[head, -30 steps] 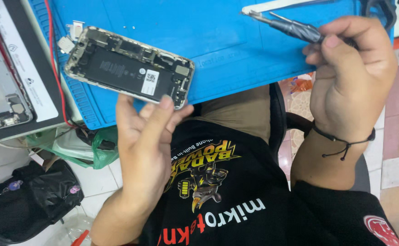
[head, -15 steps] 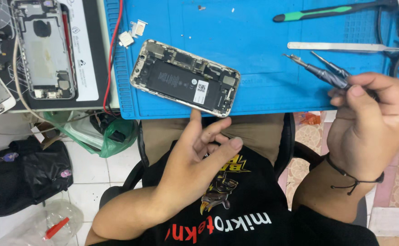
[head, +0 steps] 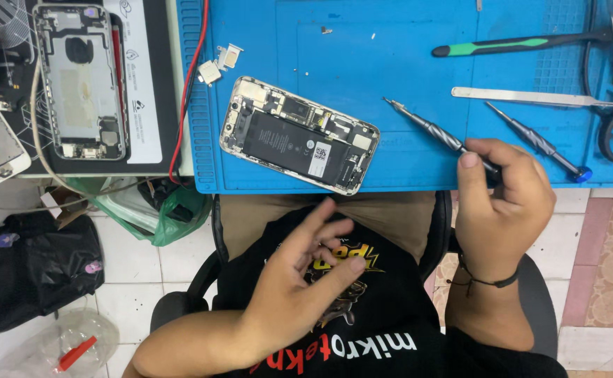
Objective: The person repairs a disassembled smartphone on a blue silicone mat. They pry along the edge of the phone with a metal pry tool, then use tweezers to lift and reposition small internal components near the battery while holding the phone steady with the other hand.
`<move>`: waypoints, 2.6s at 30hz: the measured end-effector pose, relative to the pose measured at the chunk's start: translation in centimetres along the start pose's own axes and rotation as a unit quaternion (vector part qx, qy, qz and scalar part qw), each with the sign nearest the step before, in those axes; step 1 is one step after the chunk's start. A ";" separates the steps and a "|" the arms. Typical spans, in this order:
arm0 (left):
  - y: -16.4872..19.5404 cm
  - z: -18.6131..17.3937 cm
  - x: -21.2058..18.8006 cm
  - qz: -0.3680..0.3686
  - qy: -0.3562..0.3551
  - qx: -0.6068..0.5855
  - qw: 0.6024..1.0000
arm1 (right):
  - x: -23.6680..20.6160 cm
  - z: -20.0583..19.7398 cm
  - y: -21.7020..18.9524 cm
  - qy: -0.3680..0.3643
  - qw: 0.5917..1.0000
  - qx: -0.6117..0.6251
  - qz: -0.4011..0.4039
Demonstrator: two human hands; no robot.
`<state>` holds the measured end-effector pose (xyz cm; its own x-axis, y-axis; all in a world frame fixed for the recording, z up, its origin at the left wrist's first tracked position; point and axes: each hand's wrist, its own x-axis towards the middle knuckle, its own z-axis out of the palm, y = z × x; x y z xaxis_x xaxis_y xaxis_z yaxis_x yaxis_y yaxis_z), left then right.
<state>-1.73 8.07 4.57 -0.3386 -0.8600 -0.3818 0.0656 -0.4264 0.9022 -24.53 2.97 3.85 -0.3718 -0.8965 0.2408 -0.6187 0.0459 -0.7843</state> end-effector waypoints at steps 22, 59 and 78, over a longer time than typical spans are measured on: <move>-8.5 8.7 7.2 -0.038 -0.376 -0.001 0.926 | 0.9 1.7 5.2 0.239 0.938 0.221 -0.124; 3.7 -0.7 9.9 0.308 0.058 0.011 0.950 | -0.3 0.6 1.2 -0.027 0.989 0.009 -0.147; 4.5 -2.1 6.8 0.219 -0.019 -0.117 0.969 | -0.7 -0.7 1.1 -0.205 0.964 0.150 -0.083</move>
<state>-1.81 -0.31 5.61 -0.2644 -0.9636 0.0389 0.4194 -0.0786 0.9044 -25.45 3.96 3.17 0.0569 -0.9822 0.1792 -0.3956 -0.1870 -0.8992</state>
